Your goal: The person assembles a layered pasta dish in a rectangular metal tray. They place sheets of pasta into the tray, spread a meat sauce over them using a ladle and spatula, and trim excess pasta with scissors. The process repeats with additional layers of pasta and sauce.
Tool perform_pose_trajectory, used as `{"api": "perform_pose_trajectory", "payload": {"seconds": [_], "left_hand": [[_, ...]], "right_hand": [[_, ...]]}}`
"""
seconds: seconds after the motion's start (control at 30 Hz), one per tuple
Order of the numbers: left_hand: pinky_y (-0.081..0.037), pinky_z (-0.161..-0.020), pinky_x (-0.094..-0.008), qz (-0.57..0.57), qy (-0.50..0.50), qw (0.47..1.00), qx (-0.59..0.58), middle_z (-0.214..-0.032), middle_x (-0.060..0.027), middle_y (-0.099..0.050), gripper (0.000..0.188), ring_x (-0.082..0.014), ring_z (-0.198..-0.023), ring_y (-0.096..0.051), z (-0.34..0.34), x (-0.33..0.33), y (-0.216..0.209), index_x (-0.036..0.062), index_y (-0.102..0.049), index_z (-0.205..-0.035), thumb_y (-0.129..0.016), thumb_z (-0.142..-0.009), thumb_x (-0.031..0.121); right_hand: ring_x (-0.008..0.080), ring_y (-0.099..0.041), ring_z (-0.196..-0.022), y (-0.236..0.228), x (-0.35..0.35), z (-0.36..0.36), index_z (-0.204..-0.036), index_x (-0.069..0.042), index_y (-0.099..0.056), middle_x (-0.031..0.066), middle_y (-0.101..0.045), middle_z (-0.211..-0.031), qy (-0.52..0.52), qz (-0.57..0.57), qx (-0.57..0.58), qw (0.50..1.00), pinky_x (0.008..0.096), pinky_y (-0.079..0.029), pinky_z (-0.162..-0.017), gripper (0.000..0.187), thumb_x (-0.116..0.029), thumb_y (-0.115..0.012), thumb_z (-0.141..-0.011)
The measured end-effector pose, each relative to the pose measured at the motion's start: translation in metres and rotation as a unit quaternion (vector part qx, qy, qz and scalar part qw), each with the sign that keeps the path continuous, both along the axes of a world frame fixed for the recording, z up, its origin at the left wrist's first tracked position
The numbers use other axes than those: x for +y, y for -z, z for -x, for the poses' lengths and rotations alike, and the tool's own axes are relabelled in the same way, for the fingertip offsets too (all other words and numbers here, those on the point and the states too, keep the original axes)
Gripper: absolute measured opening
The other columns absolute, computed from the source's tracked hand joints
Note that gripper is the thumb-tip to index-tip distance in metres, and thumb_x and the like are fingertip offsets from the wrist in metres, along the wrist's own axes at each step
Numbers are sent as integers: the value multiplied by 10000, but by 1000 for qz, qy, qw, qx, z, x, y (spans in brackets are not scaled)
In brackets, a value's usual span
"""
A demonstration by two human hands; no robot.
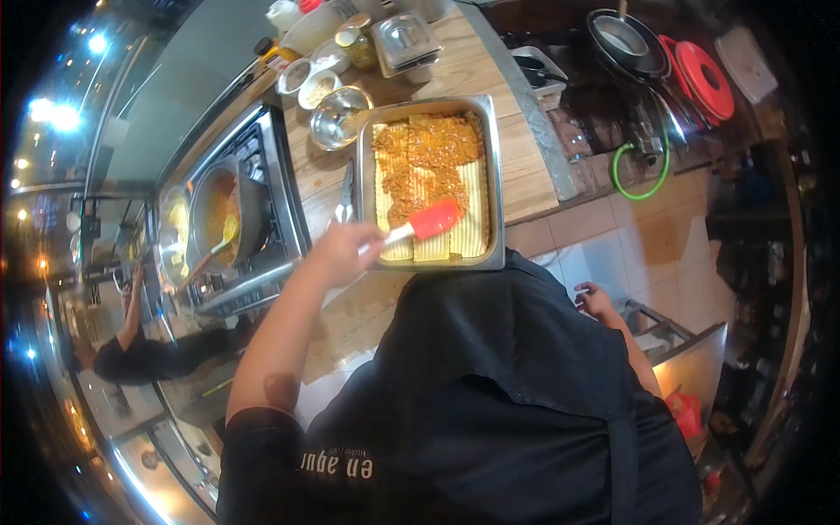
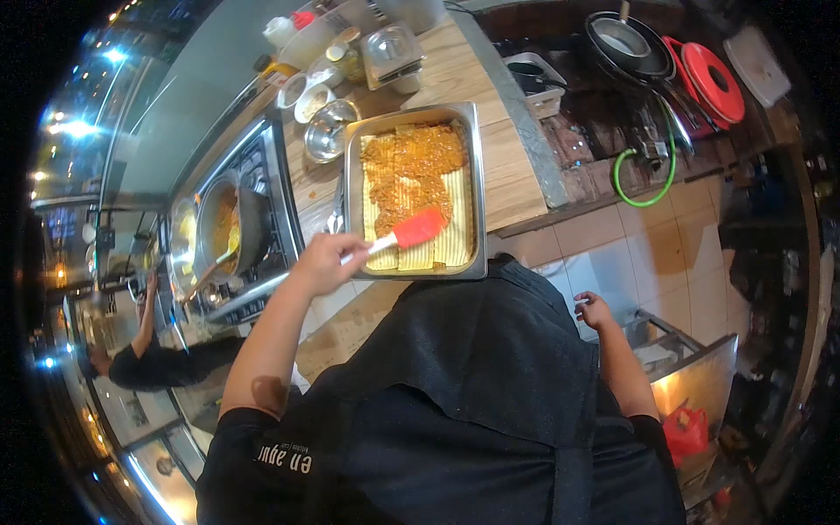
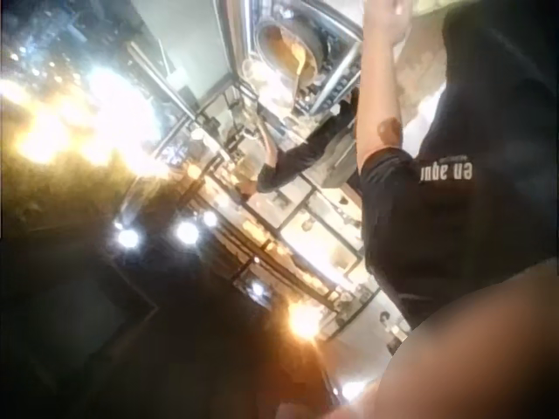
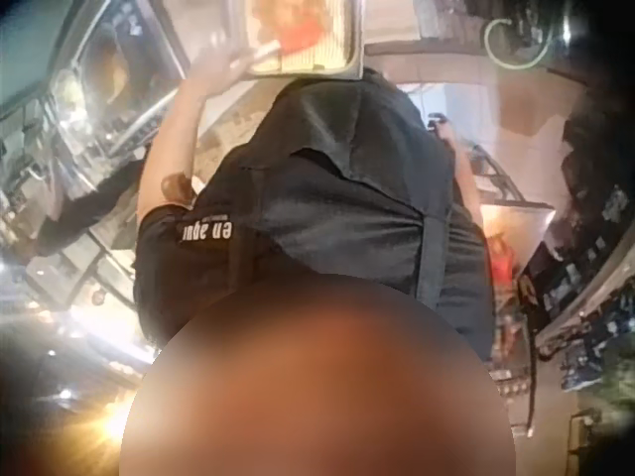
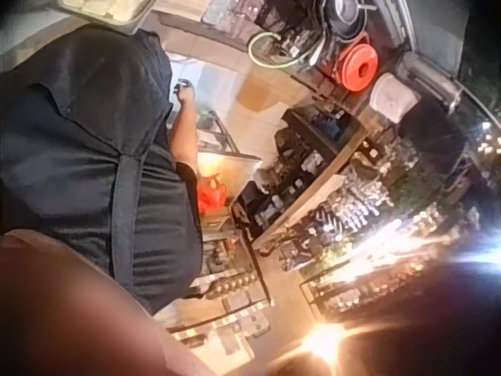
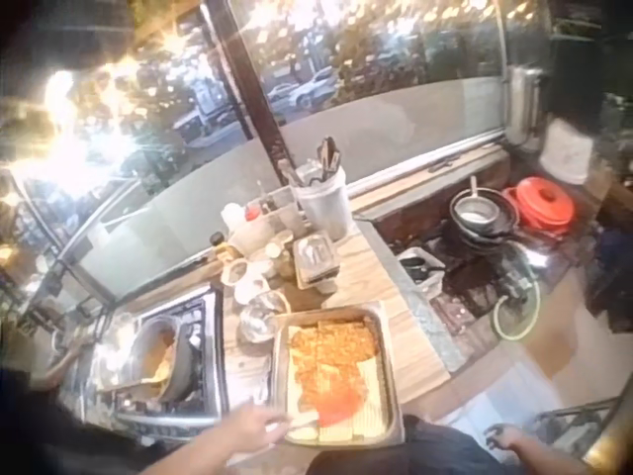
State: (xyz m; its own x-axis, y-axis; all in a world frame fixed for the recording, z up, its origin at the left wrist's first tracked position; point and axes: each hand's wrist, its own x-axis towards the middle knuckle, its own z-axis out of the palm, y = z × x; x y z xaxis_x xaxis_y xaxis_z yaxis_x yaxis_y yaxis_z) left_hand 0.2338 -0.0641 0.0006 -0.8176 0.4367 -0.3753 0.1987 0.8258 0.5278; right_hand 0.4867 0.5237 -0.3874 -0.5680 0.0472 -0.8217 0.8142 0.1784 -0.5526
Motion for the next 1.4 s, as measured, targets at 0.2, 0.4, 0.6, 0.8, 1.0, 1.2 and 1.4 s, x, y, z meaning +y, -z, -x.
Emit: {"api": "perform_pose_trajectory", "payload": {"seconds": [0.2, 0.4, 0.6, 0.8, 1.0, 1.2, 1.4], "left_hand": [[-617, -848, -440, -24, 31, 999, -31, -1004, -205, -815, 257, -384, -935, -796, 24, 4, -11, 62, -831, -1153, -751, -1004, 256], [-610, -789, -442, -71, 126, 989, 30, -936, -200, -798, 224, -363, -863, -786, 25, 13, 22, 64, -823, -1169, -758, -1010, 207], [-603, -768, -489, -2, 308, 946, 96, -943, -106, -736, 192, -349, -912, -754, 70, 3, 20, 269, -812, -1126, -767, -943, 233], [-610, -786, -500, 27, 266, 932, 243, -975, -124, -776, 151, -362, -915, -770, 161, 27, 31, 232, -794, -1113, -737, -987, 292], [-623, -847, -520, -3, 178, 980, 85, -1039, -159, -810, 193, -394, -961, -777, 97, 24, 27, 206, -814, -1156, -731, -1007, 297], [-618, -786, -465, -11, 269, 952, 145, -949, -195, -803, 175, -404, -857, -768, 110, -9, 11, 136, -847, -1102, -804, -951, 213], [-616, -815, -460, -26, 211, 968, 133, -948, -201, -801, 150, -396, -908, -786, 129, -20, 13, 100, -837, -1087, -801, -987, 206]], "right_hand": [[182, -681, -703, -32, -54, -72, -1218, -43, -686, 66, -714, -850, 14, -60, -35, 997, 353, -589, -632, 218, -30, -636, -1007], [169, -682, -760, -45, -111, -122, -1225, -47, -693, 58, -703, -895, 54, -60, -31, 996, 368, -598, -643, 184, -25, -616, -1060], [196, -731, -850, -60, -169, -131, -1295, -28, -683, 97, -749, -1017, 112, -65, -6, 992, 365, -637, -740, 251, -13, -612, -1054], [186, -717, -832, -49, -198, -149, -1291, -13, -672, 98, -742, -1015, 217, 1, -26, 976, 343, -614, -703, 281, 10, -612, -1018], [183, -717, -857, -52, -243, -181, -1292, -26, -676, 84, -734, -1007, 204, -43, 1, 978, 340, -590, -689, 261, 20, -591, -1049], [163, -714, -933, 22, -266, -278, -1216, -41, -737, 36, -764, -987, 167, -83, 4, 982, 314, -566, -859, 159, -109, -671, -1088], [176, -708, -878, 18, -267, -263, -1184, -39, -743, 11, -764, -1028, 338, -5, 15, 941, 325, -566, -821, 163, -54, -660, -1044]]}}
